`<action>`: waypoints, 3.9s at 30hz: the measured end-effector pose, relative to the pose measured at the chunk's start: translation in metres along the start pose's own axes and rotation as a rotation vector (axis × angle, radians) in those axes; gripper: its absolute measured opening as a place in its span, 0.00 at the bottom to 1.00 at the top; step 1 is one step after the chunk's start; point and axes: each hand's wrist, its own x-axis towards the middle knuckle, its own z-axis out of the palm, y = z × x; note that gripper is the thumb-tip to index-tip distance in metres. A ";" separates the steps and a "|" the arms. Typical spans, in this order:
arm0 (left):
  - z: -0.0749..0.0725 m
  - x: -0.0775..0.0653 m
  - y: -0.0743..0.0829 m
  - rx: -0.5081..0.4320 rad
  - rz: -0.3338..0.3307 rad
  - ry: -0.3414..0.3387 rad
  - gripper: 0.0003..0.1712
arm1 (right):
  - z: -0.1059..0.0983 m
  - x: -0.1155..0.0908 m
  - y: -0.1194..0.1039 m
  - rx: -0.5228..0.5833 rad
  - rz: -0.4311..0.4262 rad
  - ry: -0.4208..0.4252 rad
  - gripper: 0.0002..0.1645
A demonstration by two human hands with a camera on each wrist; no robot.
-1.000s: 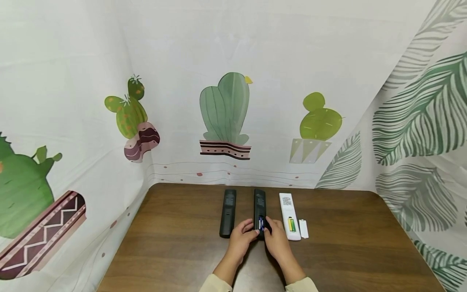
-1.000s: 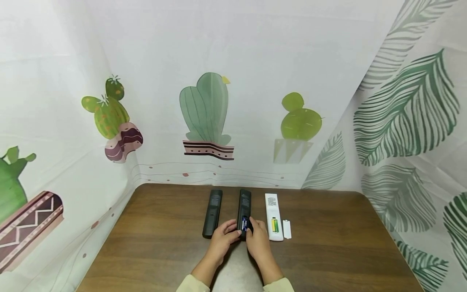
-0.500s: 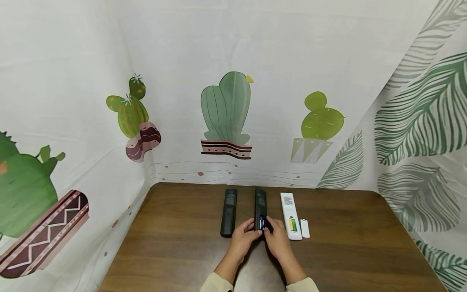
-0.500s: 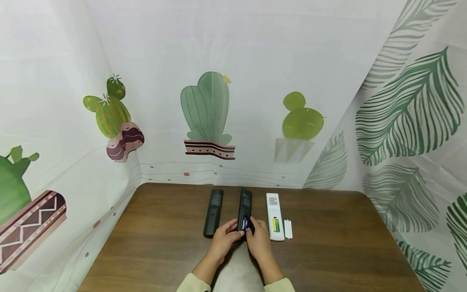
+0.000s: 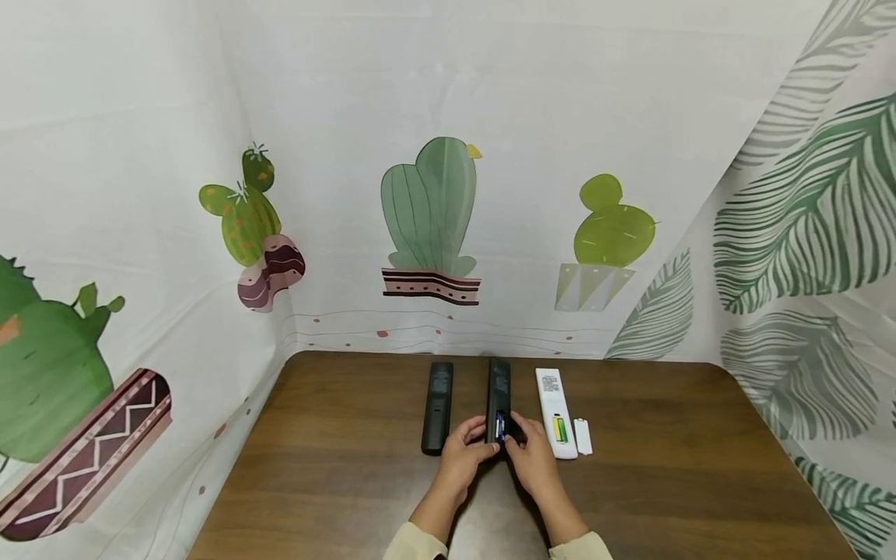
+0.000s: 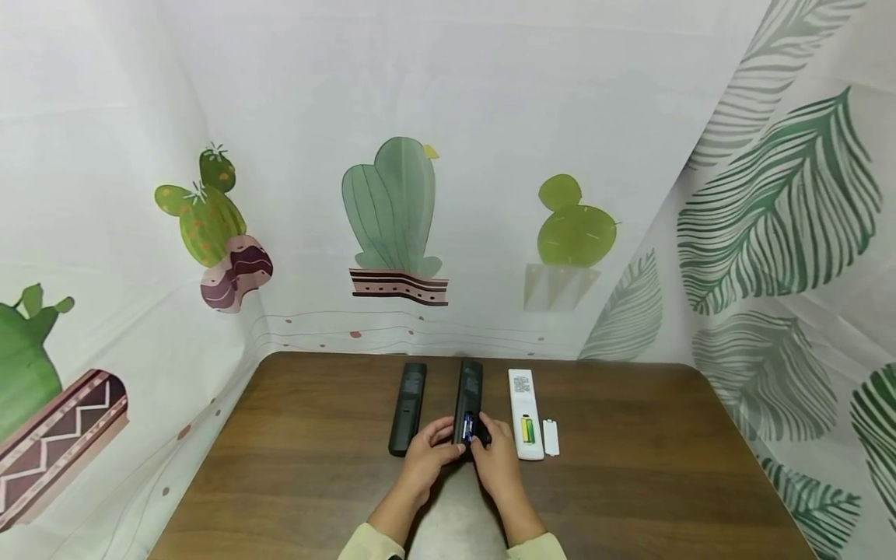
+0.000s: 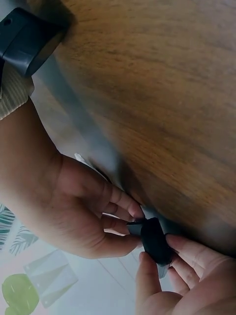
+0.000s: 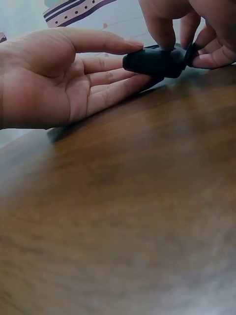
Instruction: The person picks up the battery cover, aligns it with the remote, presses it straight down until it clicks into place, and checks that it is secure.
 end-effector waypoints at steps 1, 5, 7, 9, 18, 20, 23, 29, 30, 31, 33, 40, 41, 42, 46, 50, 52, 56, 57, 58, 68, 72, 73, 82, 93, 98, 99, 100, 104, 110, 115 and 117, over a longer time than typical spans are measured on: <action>0.000 0.000 0.000 -0.007 -0.001 -0.003 0.36 | 0.000 0.000 0.000 0.011 0.001 0.005 0.28; -0.002 0.000 -0.001 -0.029 -0.011 -0.015 0.37 | 0.000 0.001 0.000 0.063 0.010 0.011 0.29; -0.003 0.000 -0.001 -0.036 -0.015 -0.024 0.37 | 0.000 0.000 0.000 0.095 0.022 0.006 0.29; -0.004 -0.001 -0.002 -0.037 -0.021 -0.028 0.37 | 0.000 0.000 -0.001 0.120 0.030 0.005 0.30; -0.007 0.000 0.002 -0.124 -0.039 -0.064 0.38 | -0.002 -0.002 -0.004 0.187 0.037 0.023 0.30; -0.007 0.000 0.002 -0.153 -0.042 -0.081 0.38 | -0.002 -0.002 -0.004 0.196 0.032 0.032 0.30; -0.007 -0.001 0.002 -0.203 -0.058 -0.102 0.38 | -0.003 -0.002 -0.005 0.205 0.029 0.045 0.30; -0.006 0.000 -0.001 -0.292 -0.085 -0.134 0.40 | -0.006 -0.003 -0.006 0.228 0.024 0.052 0.27; -0.006 0.000 -0.002 -0.303 -0.088 -0.138 0.40 | -0.007 -0.003 -0.006 0.236 0.021 0.054 0.26; -0.006 0.000 -0.003 -0.311 -0.091 -0.140 0.41 | -0.007 -0.003 -0.006 0.248 0.021 0.054 0.26; -0.006 0.000 -0.005 -0.321 -0.091 -0.143 0.41 | -0.009 -0.003 -0.007 0.260 0.006 0.060 0.24; -0.005 0.002 -0.010 -0.337 -0.096 -0.146 0.41 | -0.010 -0.003 -0.008 0.232 -0.044 0.111 0.24; -0.005 0.003 -0.010 -0.341 -0.097 -0.145 0.41 | -0.011 -0.003 -0.008 0.231 -0.044 0.119 0.24; -0.005 0.003 -0.010 -0.344 -0.097 -0.146 0.41 | -0.010 -0.003 -0.007 0.233 -0.049 0.127 0.24; -0.006 0.003 -0.010 -0.349 -0.096 -0.147 0.41 | -0.011 -0.003 -0.008 0.260 -0.050 0.128 0.26; -0.006 0.002 -0.010 -0.356 -0.101 -0.145 0.41 | -0.011 -0.001 -0.009 0.329 -0.029 0.088 0.29; -0.007 0.002 -0.010 -0.359 -0.101 -0.145 0.41 | -0.011 -0.001 -0.009 0.363 -0.014 0.065 0.30; -0.008 0.001 -0.009 -0.362 -0.100 -0.154 0.41 | -0.011 0.000 -0.010 0.389 0.009 0.034 0.30; -0.008 0.001 -0.009 -0.363 -0.100 -0.157 0.41 | -0.011 0.000 -0.010 0.386 0.012 0.029 0.30; -0.009 0.001 -0.009 -0.364 -0.101 -0.160 0.41 | -0.011 0.000 -0.010 0.378 0.011 0.026 0.30; -0.011 0.001 -0.009 -0.369 -0.107 -0.173 0.41 | -0.008 0.001 -0.009 0.340 -0.049 0.012 0.25; -0.011 0.002 -0.008 -0.374 -0.107 -0.175 0.41 | -0.006 0.001 -0.010 0.342 -0.031 0.001 0.23; -0.012 0.002 -0.008 -0.375 -0.109 -0.175 0.41 | -0.006 0.001 -0.010 0.342 -0.026 -0.001 0.22; -0.013 0.000 -0.008 -0.364 -0.103 -0.180 0.42 | -0.003 0.001 -0.008 0.311 -0.040 -0.002 0.22; -0.013 0.000 -0.008 -0.373 -0.115 -0.184 0.42 | -0.002 0.001 -0.008 0.312 -0.038 -0.027 0.22; -0.013 0.001 -0.008 -0.375 -0.119 -0.186 0.42 | -0.002 0.001 -0.008 0.297 -0.039 -0.033 0.22; -0.013 0.001 -0.008 -0.375 -0.121 -0.184 0.42 | -0.001 0.001 -0.008 0.295 -0.042 -0.033 0.22; -0.013 0.001 -0.008 -0.373 -0.122 -0.184 0.42 | -0.001 0.001 -0.008 0.292 -0.049 -0.033 0.22; -0.013 0.001 -0.009 -0.365 -0.120 -0.183 0.42 | -0.001 0.002 -0.007 0.281 -0.086 -0.026 0.23; -0.013 0.000 -0.009 -0.350 -0.120 -0.184 0.39 | 0.000 0.003 -0.006 0.260 -0.115 -0.020 0.23; -0.012 0.000 -0.009 -0.343 -0.118 -0.176 0.38 | 0.000 0.003 -0.005 0.242 -0.118 -0.015 0.22; -0.012 0.001 -0.009 -0.344 -0.117 -0.171 0.38 | 0.000 0.003 -0.005 0.234 -0.120 -0.014 0.22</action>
